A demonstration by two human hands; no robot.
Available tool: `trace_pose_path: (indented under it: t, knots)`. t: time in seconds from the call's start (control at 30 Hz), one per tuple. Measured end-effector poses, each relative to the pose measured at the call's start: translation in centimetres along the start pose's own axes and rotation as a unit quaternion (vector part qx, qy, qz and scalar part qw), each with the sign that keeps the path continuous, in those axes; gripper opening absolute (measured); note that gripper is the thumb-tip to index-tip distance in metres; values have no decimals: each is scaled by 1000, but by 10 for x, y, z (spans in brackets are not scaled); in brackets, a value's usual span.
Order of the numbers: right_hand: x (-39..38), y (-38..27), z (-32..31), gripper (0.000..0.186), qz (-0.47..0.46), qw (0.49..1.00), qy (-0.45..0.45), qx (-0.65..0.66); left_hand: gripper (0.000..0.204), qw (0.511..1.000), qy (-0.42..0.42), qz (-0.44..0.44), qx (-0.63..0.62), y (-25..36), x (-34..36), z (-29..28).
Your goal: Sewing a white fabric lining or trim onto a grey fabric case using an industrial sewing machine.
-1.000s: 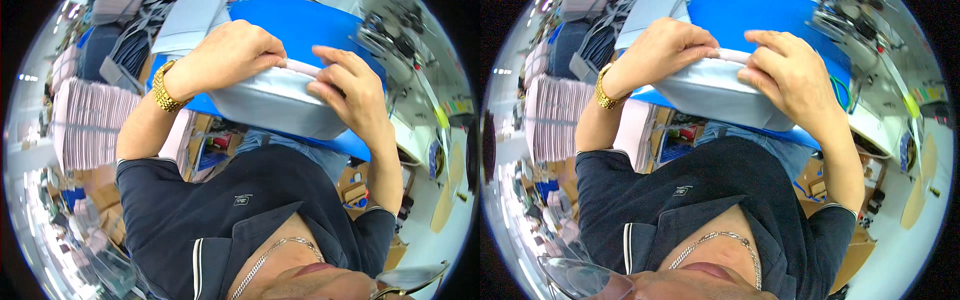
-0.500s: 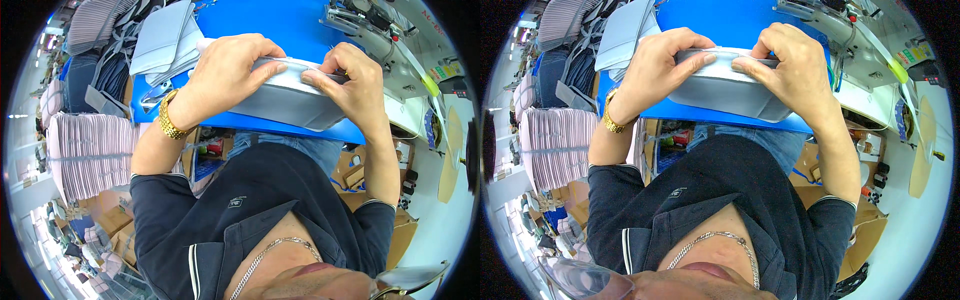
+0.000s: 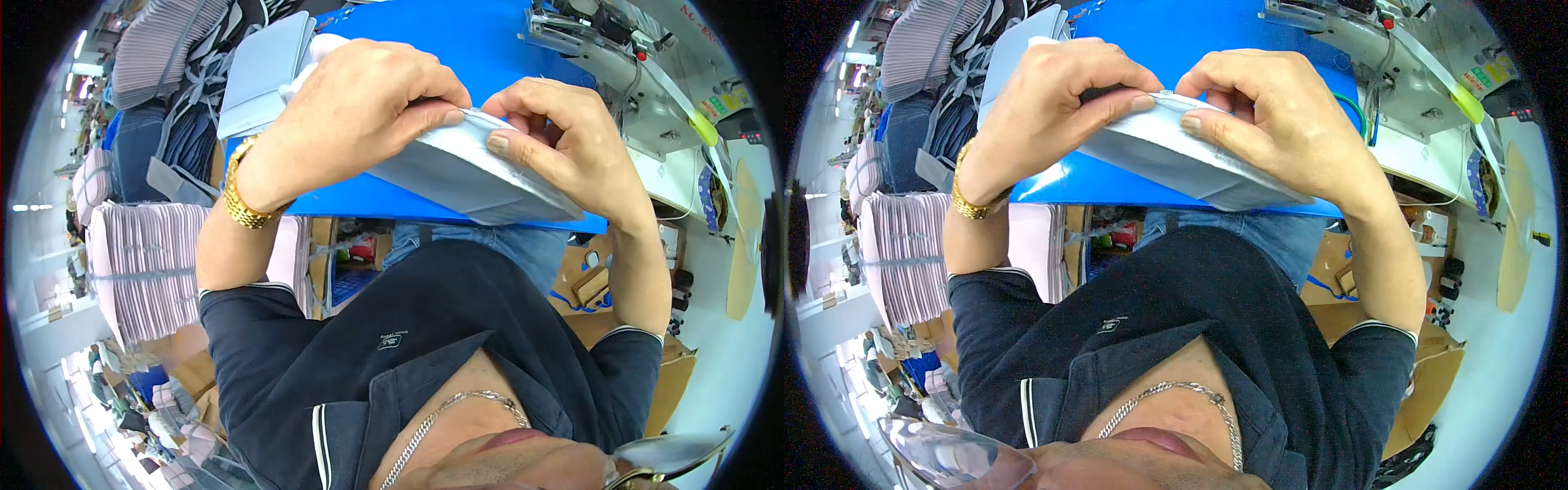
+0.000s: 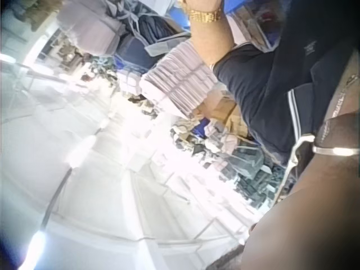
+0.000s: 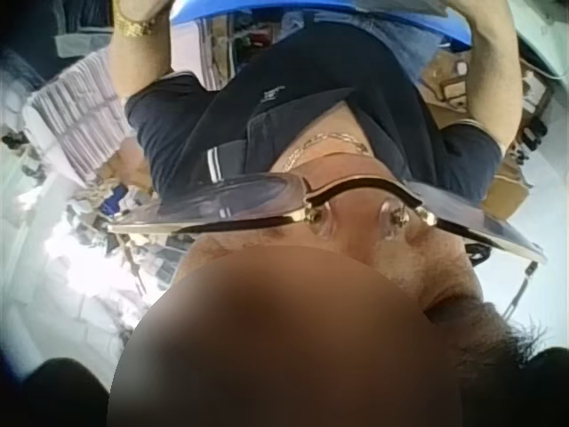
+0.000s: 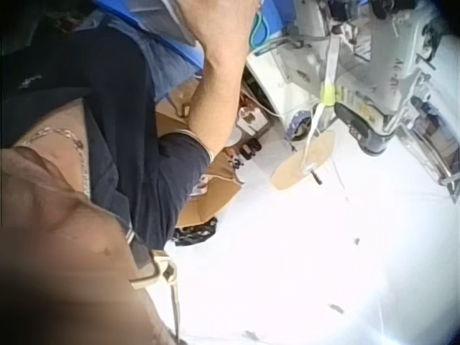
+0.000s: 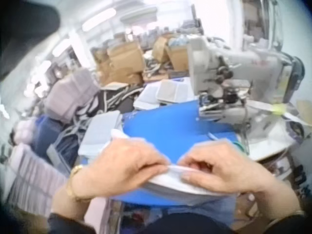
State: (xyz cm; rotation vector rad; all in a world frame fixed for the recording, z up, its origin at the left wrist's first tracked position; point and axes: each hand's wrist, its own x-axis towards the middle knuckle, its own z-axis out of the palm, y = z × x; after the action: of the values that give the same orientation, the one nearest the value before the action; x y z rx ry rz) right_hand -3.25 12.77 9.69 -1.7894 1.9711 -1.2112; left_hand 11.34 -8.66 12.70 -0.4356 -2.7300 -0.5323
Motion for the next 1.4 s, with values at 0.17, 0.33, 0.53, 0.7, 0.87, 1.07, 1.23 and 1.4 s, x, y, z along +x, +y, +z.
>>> trace_pose_path:
  t: [0.17,0.33,0.53,0.7,0.87,1.07,1.23,1.4]
  knots:
    - [-3,21,3,20,105,989,20,99,16,998,-10,32,48,-21,28,-7]
    - [-10,55,8,25,156,967,79,187,19,997,-77,0,15,-51,60,2]
    - [-5,99,3,30,208,932,91,283,18,997,-58,47,15,-100,98,44]
    - [7,134,-5,32,243,895,135,348,18,989,-88,-24,-119,-142,140,74]
    - [19,159,-15,31,277,876,156,363,21,974,-87,-113,-177,-163,171,91]
    - [16,165,-15,32,284,884,160,335,23,983,-49,-47,-173,-169,167,99]
    - [5,149,-2,33,242,926,151,246,37,993,-102,3,-67,-160,139,87]
    - [-2,132,5,36,245,945,115,185,50,990,-43,-32,-132,-140,106,87]
